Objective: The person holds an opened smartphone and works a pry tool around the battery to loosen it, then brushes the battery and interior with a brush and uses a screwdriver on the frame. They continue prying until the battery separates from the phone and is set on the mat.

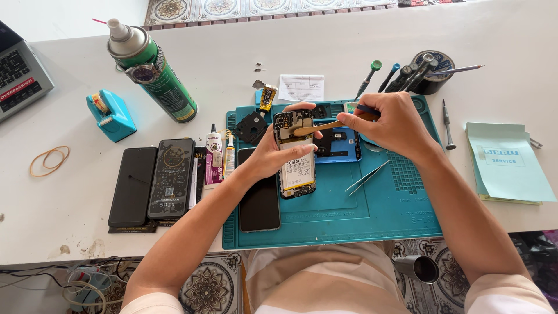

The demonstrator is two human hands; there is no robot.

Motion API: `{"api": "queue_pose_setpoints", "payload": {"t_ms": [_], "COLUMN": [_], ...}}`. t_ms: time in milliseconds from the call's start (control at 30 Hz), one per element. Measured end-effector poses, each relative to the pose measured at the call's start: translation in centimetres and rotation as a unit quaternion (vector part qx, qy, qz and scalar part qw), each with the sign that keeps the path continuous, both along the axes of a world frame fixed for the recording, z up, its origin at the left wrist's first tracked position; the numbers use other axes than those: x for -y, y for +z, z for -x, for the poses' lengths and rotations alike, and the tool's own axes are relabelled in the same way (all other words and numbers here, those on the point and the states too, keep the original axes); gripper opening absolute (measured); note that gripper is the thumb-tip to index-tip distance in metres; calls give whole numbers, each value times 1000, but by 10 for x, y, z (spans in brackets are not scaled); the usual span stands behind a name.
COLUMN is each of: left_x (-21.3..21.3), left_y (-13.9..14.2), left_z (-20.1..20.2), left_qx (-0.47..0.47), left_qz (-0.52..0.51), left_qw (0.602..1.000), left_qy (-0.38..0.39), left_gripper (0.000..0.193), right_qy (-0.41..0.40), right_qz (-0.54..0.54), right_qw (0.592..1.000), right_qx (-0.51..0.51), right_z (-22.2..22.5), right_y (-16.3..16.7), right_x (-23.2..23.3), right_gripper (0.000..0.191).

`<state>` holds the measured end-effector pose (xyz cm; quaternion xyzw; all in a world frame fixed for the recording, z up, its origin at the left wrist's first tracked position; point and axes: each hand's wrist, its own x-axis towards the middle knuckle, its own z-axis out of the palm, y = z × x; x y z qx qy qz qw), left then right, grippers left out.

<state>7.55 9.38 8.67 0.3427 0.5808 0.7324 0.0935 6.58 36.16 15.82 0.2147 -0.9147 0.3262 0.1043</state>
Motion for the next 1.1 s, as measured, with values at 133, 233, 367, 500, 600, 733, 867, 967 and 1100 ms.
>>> {"api": "queue_pose_setpoints", "payload": {"t_ms": [133,233,367,500,600,733,867,967,1100], "left_x": [0,0,0,0,0,1,0,1,0], "left_y": [0,-1,0,0,0,0,-1,-1,-2], "left_z": [1,-1,-1,-1,0,0,0,0,-1], "left_qx": [1,3,5,10,7,6,9,7,5], "left_qz": [-3,-10,-14,-20,-20,-17,-19,-12,-11], "left_qw": [1000,1000,1000,1000,1000,1000,1000,1000,1000], "left_qy": [-4,-3,-6,-11,-9,-9,-11,-10,-8], "left_gripper": [76,76,75,75,75,75,76,76,75], "right_qy": [0,1,-1,4,6,8,10,10,7], "right_qz": [0,-2,-6,-4,-5,-9,-7,-12,-14], "right_qw": [1000,1000,1000,1000,1000,1000,1000,1000,1000], "right_qx": [0,-7,0,10,11,5,7,1,3], "right_z": [0,0,1,1,2,3,1,1,0], "right_y": [-1,-2,-4,-5,-5,-5,-5,-5,-4], "right_x": [0,0,-1,1,2,1,0,0,1], "right_gripper": [42,43,44,44,44,46,45,45,46]}}
